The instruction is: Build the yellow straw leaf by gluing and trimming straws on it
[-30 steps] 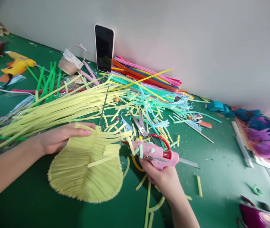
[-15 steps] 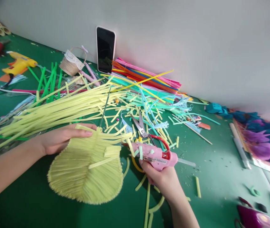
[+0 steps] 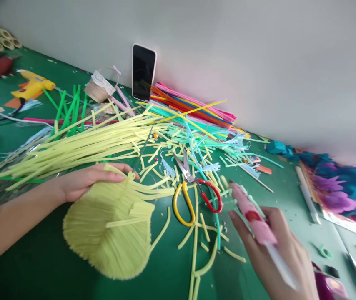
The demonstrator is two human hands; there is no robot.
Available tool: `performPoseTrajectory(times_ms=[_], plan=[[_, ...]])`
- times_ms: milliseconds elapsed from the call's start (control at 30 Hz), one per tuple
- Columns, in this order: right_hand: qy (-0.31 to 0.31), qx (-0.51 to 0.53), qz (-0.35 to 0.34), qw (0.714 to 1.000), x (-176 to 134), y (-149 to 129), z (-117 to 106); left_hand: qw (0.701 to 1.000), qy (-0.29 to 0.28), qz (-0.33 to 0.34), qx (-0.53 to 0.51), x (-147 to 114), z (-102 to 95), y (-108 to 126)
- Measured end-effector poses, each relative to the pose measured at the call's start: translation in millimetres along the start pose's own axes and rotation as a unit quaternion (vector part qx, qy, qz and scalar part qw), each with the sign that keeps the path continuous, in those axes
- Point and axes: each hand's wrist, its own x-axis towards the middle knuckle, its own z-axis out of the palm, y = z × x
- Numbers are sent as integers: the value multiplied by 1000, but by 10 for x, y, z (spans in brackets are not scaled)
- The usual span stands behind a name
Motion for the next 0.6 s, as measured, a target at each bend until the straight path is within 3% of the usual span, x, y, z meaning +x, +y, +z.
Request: performPoseTrajectory(times_ms=[100,167,233,300,367,433,500,533,600], plan=[[-43,-168,0,985,-8,444,31,997,19,-10,79,-59,34,49],[-95,-202,-41,974,-72,662,59,989,46,4,141,-109,57,87],[-105,-238,-71,963,-178,664,58,980,71,25,186,-149,75,118],[-31,-247,-89,964,-302,400,48,975,82,33,201,-170,91,137],[-49,-121,-70,989,-402,-46,78,976,76,39,202,-170,107,141],[-154,60,-60,984,-436,-505,178,976,60,48,206,-157,124,130],[-276,254,-31,927,-398,-830,332,977,44,44,203,-141,138,110],[-314,323,-12,893,-361,-922,412,979,39,36,197,-135,142,101],[-344,398,13,850,-282,-989,549,982,37,20,182,-129,145,89]])
